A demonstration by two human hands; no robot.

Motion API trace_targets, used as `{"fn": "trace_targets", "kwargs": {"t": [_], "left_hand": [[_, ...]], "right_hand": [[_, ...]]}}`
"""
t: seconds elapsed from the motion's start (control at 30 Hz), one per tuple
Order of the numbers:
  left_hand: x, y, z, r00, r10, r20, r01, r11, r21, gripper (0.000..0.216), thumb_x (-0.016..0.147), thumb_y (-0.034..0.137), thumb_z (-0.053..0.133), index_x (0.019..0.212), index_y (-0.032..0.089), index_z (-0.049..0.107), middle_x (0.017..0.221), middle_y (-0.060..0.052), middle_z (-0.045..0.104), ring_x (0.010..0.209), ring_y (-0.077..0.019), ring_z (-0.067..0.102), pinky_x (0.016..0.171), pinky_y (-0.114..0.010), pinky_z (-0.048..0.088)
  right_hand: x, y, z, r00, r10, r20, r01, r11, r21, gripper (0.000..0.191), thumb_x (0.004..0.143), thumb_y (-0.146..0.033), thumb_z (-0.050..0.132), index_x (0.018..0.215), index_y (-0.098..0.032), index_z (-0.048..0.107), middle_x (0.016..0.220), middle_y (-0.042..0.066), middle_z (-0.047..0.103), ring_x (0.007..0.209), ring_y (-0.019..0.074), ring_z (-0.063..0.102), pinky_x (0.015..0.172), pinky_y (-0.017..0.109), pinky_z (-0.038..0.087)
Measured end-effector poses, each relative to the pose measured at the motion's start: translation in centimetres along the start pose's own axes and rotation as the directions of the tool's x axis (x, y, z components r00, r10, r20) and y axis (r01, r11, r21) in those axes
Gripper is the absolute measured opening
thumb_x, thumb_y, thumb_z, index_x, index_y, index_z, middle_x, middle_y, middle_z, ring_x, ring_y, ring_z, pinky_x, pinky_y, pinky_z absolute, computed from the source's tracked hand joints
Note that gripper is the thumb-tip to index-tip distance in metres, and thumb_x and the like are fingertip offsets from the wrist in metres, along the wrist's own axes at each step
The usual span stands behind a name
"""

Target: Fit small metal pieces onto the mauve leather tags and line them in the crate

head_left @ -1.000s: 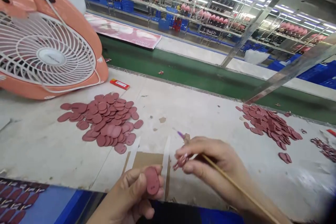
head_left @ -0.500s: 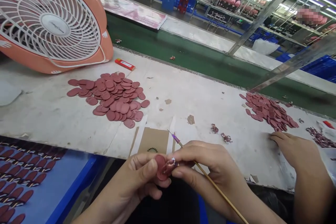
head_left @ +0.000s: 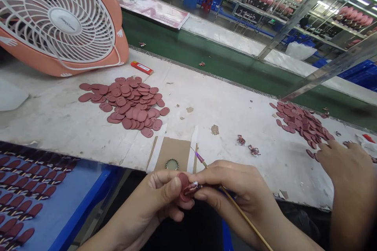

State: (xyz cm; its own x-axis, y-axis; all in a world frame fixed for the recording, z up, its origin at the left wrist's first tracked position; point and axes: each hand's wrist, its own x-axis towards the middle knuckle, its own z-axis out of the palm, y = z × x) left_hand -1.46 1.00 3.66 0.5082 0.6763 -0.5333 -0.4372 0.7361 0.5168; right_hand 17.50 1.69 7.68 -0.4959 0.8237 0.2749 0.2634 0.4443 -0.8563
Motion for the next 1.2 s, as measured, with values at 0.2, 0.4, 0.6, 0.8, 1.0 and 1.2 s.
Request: {"fn": "trace_targets", "kwargs": {"t": [0.2,0.4,0.6,0.8,1.0,1.2], "left_hand": [[-0.2,0.1,0.0,1.000,-0.018,-0.010,0.018,1.000,-0.002,0.032,0.064,0.046,0.087,0.072,0.016,0.080,0.060,0.001,0.067,0.056,-0.0063,0.060,0.047,-0.010,0.047],[-0.2,0.1,0.0,1.000,-0.024,-0.013,0.024,1.000,-0.012,0.031,0.063,0.045,0.087,0.070,0.016,0.080,0.060,0.001,0.065,0.057,-0.0065,0.059,0.047,-0.011,0.045],[0.0,-0.3,-0.1,1.000,-0.010,0.001,0.010,1.000,-0.017,0.034,0.062,0.049,0.087,0.069,0.016,0.079,0.061,0.001,0.063,0.056,-0.0064,0.057,0.046,-0.011,0.045],[-0.5,0.0,0.1,1.000,-0.006,-0.022,0.006,1.000,-0.009,0.034,0.062,0.049,0.087,0.069,0.016,0.079,0.058,0.002,0.061,0.056,-0.0061,0.054,0.047,-0.011,0.043],[-0.6,-0.8,-0.4,1.000,0.030,0.005,-0.030,1.000,-0.008,0.034,0.064,0.049,0.086,0.068,0.017,0.078,0.059,0.001,0.064,0.054,-0.0065,0.053,0.047,-0.012,0.041],[-2.0,-0.1,0.4,0.996,0.025,0.082,-0.025,1.000,-0.006,0.033,0.054,0.046,0.092,0.064,0.018,0.079,0.055,-0.001,0.071,0.051,-0.0084,0.058,0.054,-0.019,0.044]], "right_hand": [[-0.1,-0.4,-0.2,1.000,0.011,0.018,-0.010,0.998,-0.061,0.027,0.098,-0.011,0.062,0.121,-0.025,0.065,0.096,-0.002,0.072,0.084,0.0109,0.070,0.080,0.018,0.058],[-0.1,-0.8,-0.9,0.997,0.049,0.066,-0.035,0.979,-0.201,0.025,0.099,-0.017,0.059,0.117,-0.031,0.069,0.094,-0.003,0.073,0.079,0.0135,0.073,0.070,0.015,0.062],[0.3,-1.0,-0.9,0.998,0.034,0.053,-0.015,0.947,-0.321,0.021,0.101,-0.028,0.055,0.111,-0.034,0.073,0.089,-0.006,0.074,0.075,0.0138,0.074,0.065,0.013,0.062],[0.5,-1.1,-0.6,0.998,0.013,0.068,0.009,0.951,-0.309,0.023,0.101,-0.024,0.054,0.115,-0.031,0.070,0.093,-0.006,0.073,0.078,0.0129,0.073,0.069,0.013,0.062],[0.0,-1.3,0.0,0.999,-0.043,0.030,0.050,0.955,-0.293,0.025,0.101,-0.019,0.053,0.118,-0.030,0.068,0.092,-0.006,0.073,0.076,0.0113,0.073,0.068,0.011,0.061],[-2.2,-2.4,0.3,0.996,-0.075,0.040,0.084,0.933,-0.349,0.026,0.101,-0.024,0.061,0.126,-0.031,0.065,0.099,-0.002,0.073,0.079,0.0146,0.073,0.068,0.013,0.063]]}}
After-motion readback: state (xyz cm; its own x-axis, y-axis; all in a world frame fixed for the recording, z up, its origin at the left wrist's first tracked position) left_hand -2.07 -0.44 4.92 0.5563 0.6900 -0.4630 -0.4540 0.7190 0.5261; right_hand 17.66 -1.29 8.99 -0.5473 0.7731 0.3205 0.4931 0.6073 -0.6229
